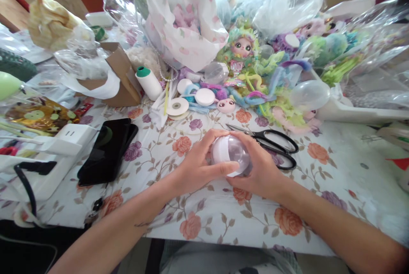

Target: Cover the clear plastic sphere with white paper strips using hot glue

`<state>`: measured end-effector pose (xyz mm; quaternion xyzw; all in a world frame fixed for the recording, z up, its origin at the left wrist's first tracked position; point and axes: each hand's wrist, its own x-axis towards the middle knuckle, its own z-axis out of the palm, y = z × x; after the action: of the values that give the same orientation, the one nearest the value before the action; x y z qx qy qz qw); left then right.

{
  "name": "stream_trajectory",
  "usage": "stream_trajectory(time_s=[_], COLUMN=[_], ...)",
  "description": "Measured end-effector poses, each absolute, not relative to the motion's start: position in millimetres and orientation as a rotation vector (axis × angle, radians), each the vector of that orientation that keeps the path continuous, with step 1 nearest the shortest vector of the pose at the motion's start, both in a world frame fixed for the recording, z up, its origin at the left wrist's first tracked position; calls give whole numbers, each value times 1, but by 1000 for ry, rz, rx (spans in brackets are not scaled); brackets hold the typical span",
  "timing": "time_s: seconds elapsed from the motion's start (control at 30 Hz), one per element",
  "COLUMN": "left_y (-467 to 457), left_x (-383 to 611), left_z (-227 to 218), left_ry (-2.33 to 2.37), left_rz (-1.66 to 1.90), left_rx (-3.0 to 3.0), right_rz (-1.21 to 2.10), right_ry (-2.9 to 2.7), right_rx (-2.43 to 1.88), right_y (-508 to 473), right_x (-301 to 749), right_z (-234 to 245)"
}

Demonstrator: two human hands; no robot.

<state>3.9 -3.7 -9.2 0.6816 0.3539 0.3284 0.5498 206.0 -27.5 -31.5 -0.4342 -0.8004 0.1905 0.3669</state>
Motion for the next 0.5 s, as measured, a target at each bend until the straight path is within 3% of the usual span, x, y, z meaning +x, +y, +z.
stream_trajectory(time_s=[0.5], left_y=[4], left_x=[-1], left_z=[-6], left_ry=[834], left_rz=[679], left_rx=[1454], right_rz=[540], right_ry=[-1951], right_rx=[-1259], right_y=[-27], right_x=[201], right_z=[-31])
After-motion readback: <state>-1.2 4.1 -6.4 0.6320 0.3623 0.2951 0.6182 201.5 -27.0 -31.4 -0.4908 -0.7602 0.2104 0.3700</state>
